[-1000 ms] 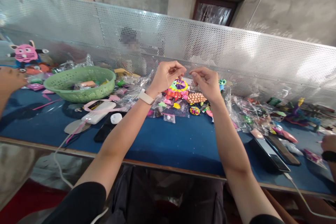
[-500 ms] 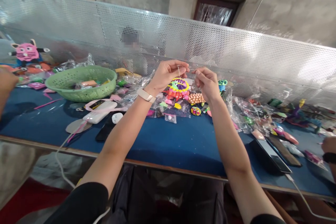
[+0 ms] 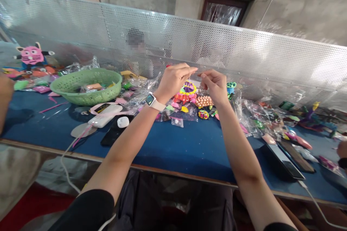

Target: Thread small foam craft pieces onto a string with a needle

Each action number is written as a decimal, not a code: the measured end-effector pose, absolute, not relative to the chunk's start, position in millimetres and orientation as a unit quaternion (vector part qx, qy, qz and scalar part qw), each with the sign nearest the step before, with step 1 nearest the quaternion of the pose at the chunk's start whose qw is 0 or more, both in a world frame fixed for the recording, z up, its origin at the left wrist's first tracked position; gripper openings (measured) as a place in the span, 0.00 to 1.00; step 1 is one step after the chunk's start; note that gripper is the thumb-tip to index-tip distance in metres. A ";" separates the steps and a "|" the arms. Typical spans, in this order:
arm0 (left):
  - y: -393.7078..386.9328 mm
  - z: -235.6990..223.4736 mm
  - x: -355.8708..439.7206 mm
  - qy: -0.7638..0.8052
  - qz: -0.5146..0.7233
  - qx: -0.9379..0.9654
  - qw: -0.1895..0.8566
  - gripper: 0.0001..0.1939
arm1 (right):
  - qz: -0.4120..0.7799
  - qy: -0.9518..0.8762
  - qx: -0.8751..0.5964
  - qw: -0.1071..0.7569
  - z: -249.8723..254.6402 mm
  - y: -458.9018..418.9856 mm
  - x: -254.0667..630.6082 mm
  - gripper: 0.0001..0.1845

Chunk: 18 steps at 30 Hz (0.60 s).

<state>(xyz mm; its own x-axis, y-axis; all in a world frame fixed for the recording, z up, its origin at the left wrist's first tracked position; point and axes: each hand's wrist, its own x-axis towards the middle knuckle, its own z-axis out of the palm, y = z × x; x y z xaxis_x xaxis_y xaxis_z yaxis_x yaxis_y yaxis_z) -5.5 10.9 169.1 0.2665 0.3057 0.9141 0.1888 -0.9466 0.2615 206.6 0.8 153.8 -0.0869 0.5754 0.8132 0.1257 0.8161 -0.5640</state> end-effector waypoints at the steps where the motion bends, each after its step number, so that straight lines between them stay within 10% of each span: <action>1: 10.3 169.2 -4.1 0.161 0.589 0.790 0.059 0.13 | 0.163 -0.718 -0.250 0.629 153.9 -0.9 206.3 0.22; 11: 12.2 167.3 12.0 0.178 0.590 0.701 0.358 0.28 | 0.103 -0.730 -0.250 0.628 150.9 -3.0 204.3 0.25; 18: 15.6 161.0 17.3 0.169 0.614 0.697 0.330 0.32 | 0.101 -0.742 -0.257 0.611 155.5 -11.0 205.2 0.22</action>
